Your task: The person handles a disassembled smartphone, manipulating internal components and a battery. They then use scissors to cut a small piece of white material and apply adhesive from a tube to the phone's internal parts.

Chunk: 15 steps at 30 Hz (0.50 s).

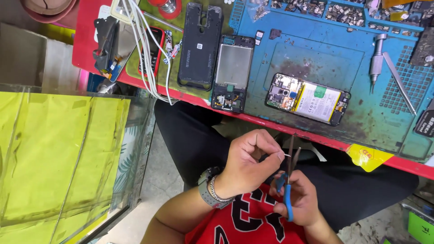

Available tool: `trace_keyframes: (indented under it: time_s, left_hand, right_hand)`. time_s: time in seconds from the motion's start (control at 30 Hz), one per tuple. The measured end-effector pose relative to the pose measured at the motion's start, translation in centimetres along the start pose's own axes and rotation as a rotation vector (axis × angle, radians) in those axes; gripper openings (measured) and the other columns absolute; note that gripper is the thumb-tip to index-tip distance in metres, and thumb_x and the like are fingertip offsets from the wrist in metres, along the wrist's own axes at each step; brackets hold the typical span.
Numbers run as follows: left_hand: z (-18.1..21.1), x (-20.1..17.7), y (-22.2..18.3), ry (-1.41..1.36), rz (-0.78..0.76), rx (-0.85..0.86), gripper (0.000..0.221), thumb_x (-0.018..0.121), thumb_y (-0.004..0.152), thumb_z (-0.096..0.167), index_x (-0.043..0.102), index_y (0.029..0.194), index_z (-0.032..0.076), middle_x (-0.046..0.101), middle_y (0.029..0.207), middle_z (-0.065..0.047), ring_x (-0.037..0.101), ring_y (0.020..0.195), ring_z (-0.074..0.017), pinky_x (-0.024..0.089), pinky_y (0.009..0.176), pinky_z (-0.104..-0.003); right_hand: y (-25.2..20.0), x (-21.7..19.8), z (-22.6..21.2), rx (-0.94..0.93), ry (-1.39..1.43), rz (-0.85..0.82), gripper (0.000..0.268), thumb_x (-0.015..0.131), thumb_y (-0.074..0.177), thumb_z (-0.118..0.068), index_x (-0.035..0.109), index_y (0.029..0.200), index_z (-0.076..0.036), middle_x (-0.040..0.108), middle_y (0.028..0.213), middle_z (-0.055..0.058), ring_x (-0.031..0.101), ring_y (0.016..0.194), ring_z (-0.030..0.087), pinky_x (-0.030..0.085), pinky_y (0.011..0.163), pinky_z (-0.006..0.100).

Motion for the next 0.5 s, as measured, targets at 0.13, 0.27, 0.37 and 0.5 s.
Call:
trace_keyframes:
  time_s: [0.13, 0.27, 0.37, 0.5]
  left_hand:
    - [-1.11, 0.91, -0.64, -0.111, 0.076, -0.046, 0.018, 0.066, 0.091, -0.006, 0.058, 0.087, 0.009, 0.065, 0.089, -0.011, 0.071, 0.087, -0.0204, 0.059, 0.064, -0.026]
    - [-1.05, 1.16, -0.71, -0.08, 0.074, 0.02, 0.02, 0.066, 0.091, -0.007, 0.058, 0.088, 0.011, 0.064, 0.088, -0.009, 0.071, 0.088, -0.0206, 0.061, 0.08, -0.029]
    - [-0.91, 1.19, -0.72, -0.051, 0.061, 0.046, 0.019, 0.066, 0.092, -0.006, 0.058, 0.089, 0.01, 0.063, 0.09, -0.01, 0.071, 0.089, -0.0213, 0.06, 0.081, -0.029]
    - [-0.83, 1.25, -0.66, -0.008, 0.058, 0.084, 0.021, 0.065, 0.092, -0.008, 0.056, 0.09, 0.011, 0.061, 0.089, -0.009, 0.07, 0.09, -0.0219, 0.06, 0.083, -0.03]
  right_hand:
    - [0.89, 0.61, -0.32, -0.049, -0.014, 0.007, 0.044, 0.092, 0.078, -0.015, 0.057, 0.103, -0.004, 0.06, 0.085, 0.005, 0.059, 0.07, 0.02, 0.054, 0.064, 0.037]
    - [1.01, 0.51, -0.25, -0.069, -0.041, 0.006, 0.04, 0.09, 0.079, -0.015, 0.059, 0.101, -0.006, 0.061, 0.077, 0.005, 0.06, 0.065, 0.018, 0.055, 0.06, 0.034]
    - [0.78, 0.21, 0.03, -0.063, -0.041, 0.011, 0.042, 0.091, 0.078, -0.014, 0.059, 0.104, -0.005, 0.063, 0.077, 0.007, 0.063, 0.066, 0.018, 0.057, 0.061, 0.033]
    - [0.78, 0.06, 0.17, -0.062, -0.028, 0.009, 0.043, 0.091, 0.077, -0.012, 0.059, 0.106, -0.005, 0.066, 0.078, 0.009, 0.068, 0.067, 0.019, 0.059, 0.059, 0.032]
Point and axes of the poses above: each hand's wrist, its own y-axis towards the middle knuckle, its own x-axis out of the palm, z = x × y, the point moved 1 cm from there along y, towards the middle knuckle
